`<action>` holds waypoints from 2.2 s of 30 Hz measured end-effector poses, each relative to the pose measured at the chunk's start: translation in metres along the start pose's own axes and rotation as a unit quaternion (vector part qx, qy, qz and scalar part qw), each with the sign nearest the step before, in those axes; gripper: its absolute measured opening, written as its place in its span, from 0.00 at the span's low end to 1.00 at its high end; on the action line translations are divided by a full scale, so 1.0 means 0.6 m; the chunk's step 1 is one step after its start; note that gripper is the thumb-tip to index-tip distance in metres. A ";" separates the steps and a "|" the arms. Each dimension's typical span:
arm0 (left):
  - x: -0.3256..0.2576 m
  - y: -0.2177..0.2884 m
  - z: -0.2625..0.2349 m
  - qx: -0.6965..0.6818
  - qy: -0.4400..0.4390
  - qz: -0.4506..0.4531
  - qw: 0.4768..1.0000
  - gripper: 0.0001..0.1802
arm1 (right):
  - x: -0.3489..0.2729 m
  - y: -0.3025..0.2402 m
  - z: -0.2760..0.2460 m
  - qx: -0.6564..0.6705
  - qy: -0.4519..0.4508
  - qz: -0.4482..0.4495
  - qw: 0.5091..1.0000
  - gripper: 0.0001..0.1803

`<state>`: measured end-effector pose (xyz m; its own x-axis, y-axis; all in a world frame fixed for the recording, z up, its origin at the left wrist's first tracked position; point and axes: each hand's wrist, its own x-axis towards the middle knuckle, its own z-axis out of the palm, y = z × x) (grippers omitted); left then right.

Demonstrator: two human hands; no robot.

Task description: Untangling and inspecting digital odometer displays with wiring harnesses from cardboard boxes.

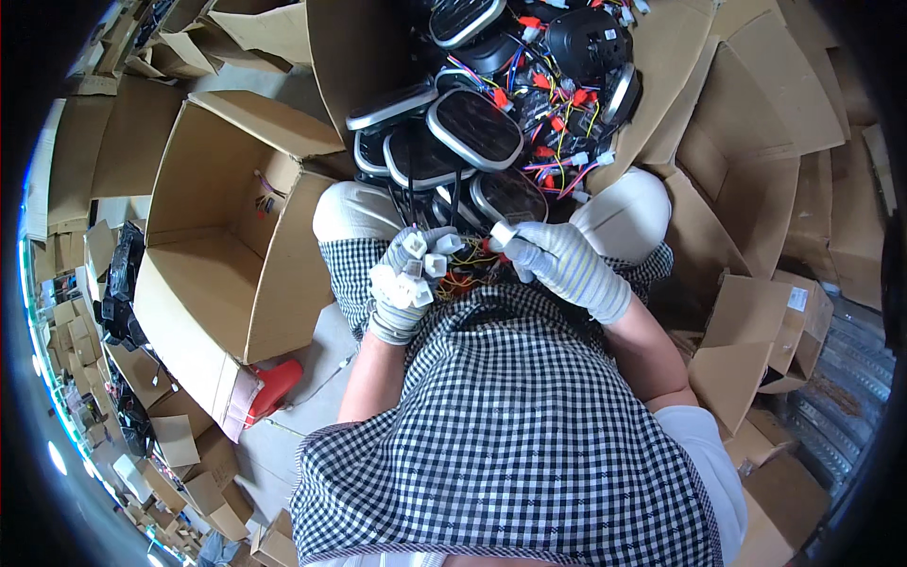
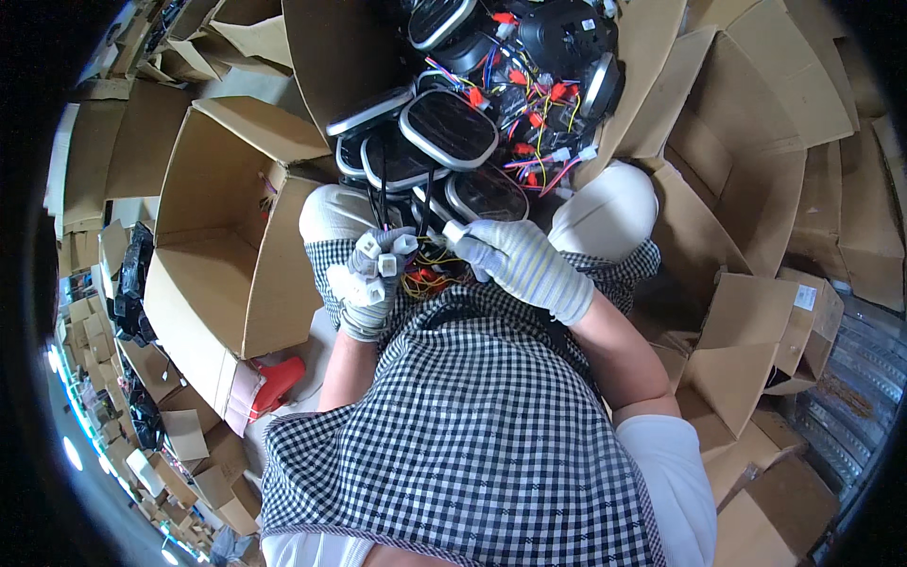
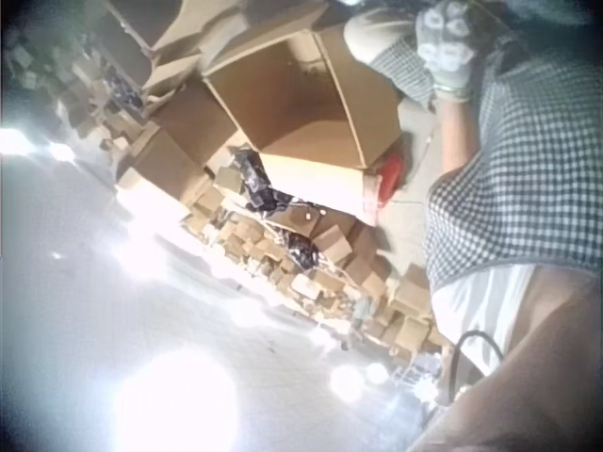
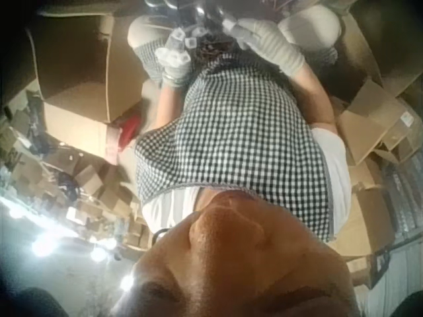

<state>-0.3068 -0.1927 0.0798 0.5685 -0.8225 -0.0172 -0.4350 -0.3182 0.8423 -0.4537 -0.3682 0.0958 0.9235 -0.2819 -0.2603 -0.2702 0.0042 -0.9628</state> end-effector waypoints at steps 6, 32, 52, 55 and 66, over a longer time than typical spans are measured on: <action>-0.004 -0.009 0.008 -0.021 0.012 0.017 1.000 0.19 | 0.016 0.002 0.017 -0.002 -0.049 -0.039 0.998 0.17; -0.027 -0.132 0.056 -0.081 -0.062 0.018 0.995 0.12 | 0.051 0.083 0.036 -0.193 -0.140 -0.054 0.970 0.16; -0.032 -0.106 0.044 -0.032 -0.043 -0.023 0.998 0.10 | 0.075 0.068 0.024 -0.273 -0.201 -0.065 0.939 0.17; -0.018 -0.096 0.042 0.052 -0.061 0.105 0.991 0.13 | 0.111 0.059 -0.015 -0.354 -0.079 -0.144 0.921 0.18; -0.002 -0.062 0.041 0.059 -0.131 0.029 0.989 0.12 | 0.451 0.121 -0.067 -0.607 0.156 -0.059 0.777 0.14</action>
<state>-0.3083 -0.1913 0.0352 0.3470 -0.9299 -0.1217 -0.5487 -0.3065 0.7778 -0.2345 -0.4829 -0.0415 0.9012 -0.4317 0.0376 -0.4218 -0.8937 -0.1528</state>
